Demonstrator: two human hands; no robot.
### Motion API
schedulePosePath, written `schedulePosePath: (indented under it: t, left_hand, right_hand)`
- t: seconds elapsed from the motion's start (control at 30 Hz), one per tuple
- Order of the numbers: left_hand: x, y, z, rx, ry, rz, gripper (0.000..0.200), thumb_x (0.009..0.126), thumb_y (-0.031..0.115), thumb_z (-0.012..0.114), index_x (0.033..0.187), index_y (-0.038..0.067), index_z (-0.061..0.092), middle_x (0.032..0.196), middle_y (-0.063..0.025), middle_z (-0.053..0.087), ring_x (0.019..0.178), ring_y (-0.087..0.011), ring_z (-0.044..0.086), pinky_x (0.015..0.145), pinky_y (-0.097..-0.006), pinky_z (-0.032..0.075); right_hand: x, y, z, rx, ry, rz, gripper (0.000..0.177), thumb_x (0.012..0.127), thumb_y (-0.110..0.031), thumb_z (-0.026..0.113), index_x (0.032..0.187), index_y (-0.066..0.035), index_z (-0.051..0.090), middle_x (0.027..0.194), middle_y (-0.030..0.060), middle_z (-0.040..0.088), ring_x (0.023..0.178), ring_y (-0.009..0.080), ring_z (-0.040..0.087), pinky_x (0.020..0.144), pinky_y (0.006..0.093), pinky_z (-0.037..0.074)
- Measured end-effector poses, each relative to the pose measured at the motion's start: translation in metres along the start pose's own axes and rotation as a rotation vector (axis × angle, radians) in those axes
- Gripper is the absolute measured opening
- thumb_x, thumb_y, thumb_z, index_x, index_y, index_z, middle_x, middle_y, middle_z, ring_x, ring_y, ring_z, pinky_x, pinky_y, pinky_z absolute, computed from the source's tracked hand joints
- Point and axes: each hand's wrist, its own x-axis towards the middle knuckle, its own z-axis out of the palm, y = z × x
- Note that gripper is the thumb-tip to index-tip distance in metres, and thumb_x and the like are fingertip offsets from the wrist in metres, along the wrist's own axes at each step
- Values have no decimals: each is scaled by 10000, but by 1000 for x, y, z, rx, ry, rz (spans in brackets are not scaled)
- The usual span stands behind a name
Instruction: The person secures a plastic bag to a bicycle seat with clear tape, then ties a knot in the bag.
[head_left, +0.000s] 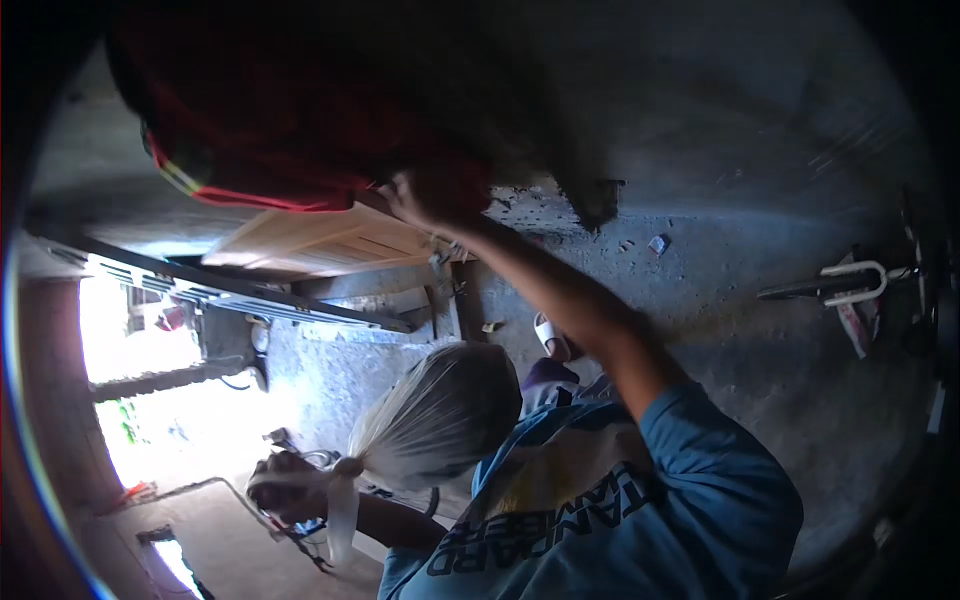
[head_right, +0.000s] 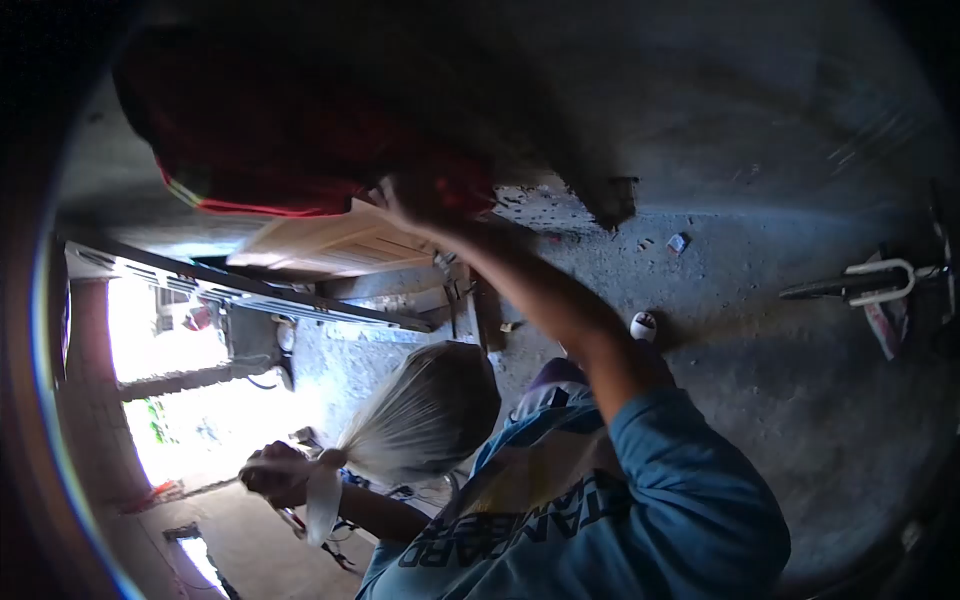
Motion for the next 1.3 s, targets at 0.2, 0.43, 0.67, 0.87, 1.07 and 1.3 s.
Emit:
schedulePosePath:
  t: [0.2, 0.43, 0.67, 0.87, 1.07, 1.3]
  left_hand:
    - [-153, 52, 83, -462, -499, -951, 294, 850, 193, 628, 1038, -30, 591, 857, -110, 633, 641, -182, 603, 571, -302, 497]
    - [-286, 122, 262, -1138, -255, -1649, 226, 834, 60, 632, 1020, -65, 665, 909, -124, 703, 754, -171, 671, 655, -262, 528]
    - [-361, 199, 426, -1091, -31, -1866, 201, 820, 69, 671, 977, -54, 691, 846, -54, 695, 748, -78, 607, 673, -224, 498]
    - [-311, 261, 526, -1008, 116, -1760, 142, 797, 57, 638, 738, -45, 559, 572, -44, 491, 592, -48, 413, 521, -254, 377]
    - [-248, 255, 544, -993, -7, -1558, 110, 767, 75, 659, 773, -19, 602, 642, -149, 549, 586, -168, 567, 550, -298, 426]
    - [-258, 266, 579, -606, -244, -1278, 145, 717, 230, 638, 745, 87, 632, 695, -160, 622, 684, -389, 613, 554, -465, 448]
  right_hand:
    - [-6, 75, -116, -328, 0, 241, 312, 853, -226, 583, 1119, -68, 628, 919, 173, 670, 808, 316, 658, 709, 407, 518]
    - [-31, 69, -260, -633, 91, 64, 373, 949, -246, 512, 1211, 12, 577, 1196, 198, 603, 1121, 271, 575, 944, 332, 421]
    - [-122, 57, -378, -799, 250, 273, 455, 947, -328, 537, 1206, 44, 575, 1212, 171, 606, 1118, 223, 567, 965, 330, 395]
    - [-185, 24, -424, -1035, 240, 472, 575, 917, -436, 559, 1244, 37, 555, 1270, 193, 557, 1177, 282, 518, 998, 374, 365]
    - [-226, 10, -406, -1018, 314, 747, 670, 867, -516, 596, 1238, 40, 557, 1298, 260, 503, 1163, 347, 507, 985, 423, 367]
    - [-275, 48, -404, -953, 252, 852, 435, 930, -353, 565, 1157, 13, 627, 1132, 153, 626, 989, 199, 558, 919, 332, 404]
